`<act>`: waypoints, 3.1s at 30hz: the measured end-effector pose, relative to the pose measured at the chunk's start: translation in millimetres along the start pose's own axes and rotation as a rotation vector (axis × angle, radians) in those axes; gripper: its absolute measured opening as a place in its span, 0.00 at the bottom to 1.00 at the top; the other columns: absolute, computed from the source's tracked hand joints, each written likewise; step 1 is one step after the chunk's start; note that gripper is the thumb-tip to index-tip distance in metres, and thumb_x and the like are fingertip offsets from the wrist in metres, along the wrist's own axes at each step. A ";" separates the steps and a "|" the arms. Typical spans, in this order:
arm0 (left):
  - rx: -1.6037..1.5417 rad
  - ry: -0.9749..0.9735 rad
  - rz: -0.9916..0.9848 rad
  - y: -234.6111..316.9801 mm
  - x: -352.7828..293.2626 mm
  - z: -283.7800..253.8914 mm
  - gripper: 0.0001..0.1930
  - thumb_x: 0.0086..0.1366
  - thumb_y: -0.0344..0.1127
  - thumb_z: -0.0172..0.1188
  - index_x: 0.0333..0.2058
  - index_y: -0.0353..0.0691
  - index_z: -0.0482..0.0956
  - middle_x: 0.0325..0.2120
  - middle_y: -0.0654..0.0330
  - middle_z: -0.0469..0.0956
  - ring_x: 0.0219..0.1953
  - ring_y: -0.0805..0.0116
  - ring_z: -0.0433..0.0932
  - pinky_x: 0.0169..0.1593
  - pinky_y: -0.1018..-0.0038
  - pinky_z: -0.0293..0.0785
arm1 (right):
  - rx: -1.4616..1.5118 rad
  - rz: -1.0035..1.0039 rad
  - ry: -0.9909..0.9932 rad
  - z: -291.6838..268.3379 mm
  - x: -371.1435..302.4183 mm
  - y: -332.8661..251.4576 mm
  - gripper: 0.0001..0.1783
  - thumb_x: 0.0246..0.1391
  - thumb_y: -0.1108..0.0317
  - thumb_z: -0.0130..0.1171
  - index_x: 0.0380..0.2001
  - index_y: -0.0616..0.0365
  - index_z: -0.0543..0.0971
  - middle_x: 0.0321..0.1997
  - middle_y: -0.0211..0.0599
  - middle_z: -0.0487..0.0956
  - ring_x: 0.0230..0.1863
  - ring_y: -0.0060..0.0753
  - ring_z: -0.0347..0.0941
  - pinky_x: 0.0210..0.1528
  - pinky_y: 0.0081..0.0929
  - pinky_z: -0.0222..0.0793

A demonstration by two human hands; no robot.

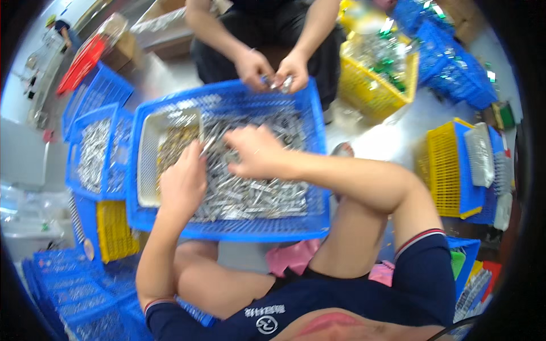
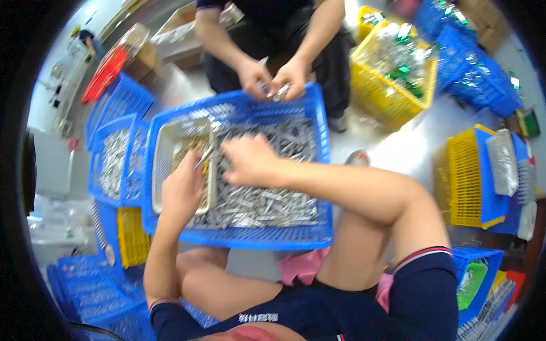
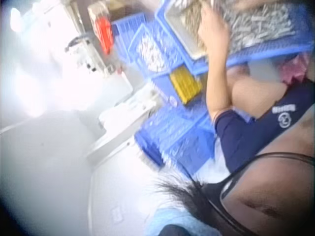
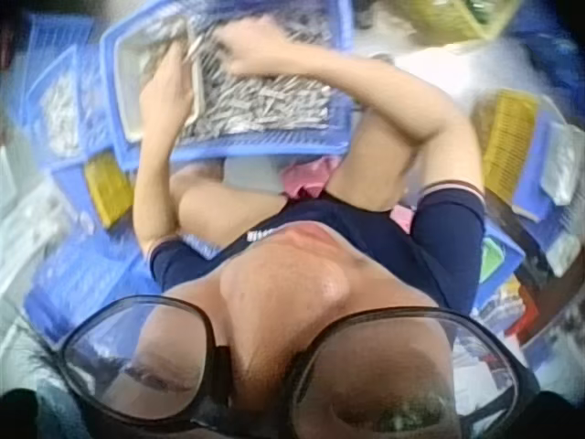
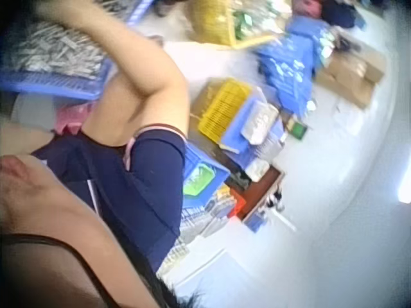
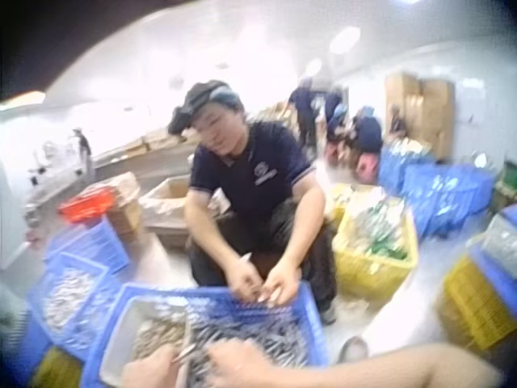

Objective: The recorder uses pliers to assemble or crimp small metal cylindrical components while sitting on the floor of a factory.

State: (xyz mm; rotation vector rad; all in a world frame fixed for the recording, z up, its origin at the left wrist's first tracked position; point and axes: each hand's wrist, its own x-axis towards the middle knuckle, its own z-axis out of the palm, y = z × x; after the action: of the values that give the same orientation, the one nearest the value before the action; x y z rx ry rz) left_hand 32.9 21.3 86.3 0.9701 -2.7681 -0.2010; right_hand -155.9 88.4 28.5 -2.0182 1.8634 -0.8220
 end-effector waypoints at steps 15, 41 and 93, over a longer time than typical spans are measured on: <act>-0.125 0.019 0.058 -23.5 -33.0 12.9 0.09 0.66 0.33 0.53 0.43 0.41 0.67 0.32 0.51 0.78 0.30 0.46 0.80 0.31 0.53 0.74 | -0.182 -0.019 -0.061 13.7 -17.7 -23.3 0.25 0.42 0.57 0.65 0.42 0.58 0.75 0.39 0.44 0.77 0.46 0.49 0.73 0.46 0.45 0.65; -0.288 0.168 -0.119 -81.7 -53.2 18.4 0.11 0.67 0.34 0.50 0.47 0.40 0.67 0.31 0.46 0.81 0.33 0.43 0.81 0.35 0.49 0.76 | -0.187 -0.020 -0.136 43.6 39.4 -64.9 0.35 0.42 0.62 0.64 0.53 0.58 0.62 0.33 0.58 0.78 0.39 0.61 0.76 0.43 0.49 0.71; -0.625 0.378 -0.349 -112.8 -41.0 26.0 0.10 0.73 0.33 0.48 0.48 0.34 0.64 0.30 0.59 0.74 0.34 0.75 0.72 0.38 0.77 0.67 | 0.969 0.159 -0.357 82.7 72.8 -44.5 0.28 0.48 0.58 0.58 0.50 0.57 0.66 0.28 0.27 0.69 0.28 0.25 0.65 0.32 0.27 0.63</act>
State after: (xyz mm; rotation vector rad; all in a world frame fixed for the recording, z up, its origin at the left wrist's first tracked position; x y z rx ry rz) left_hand 126.0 -38.7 33.4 1.1450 -1.9816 -0.7858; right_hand -71.4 8.9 3.0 -1.2672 1.0702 -0.9728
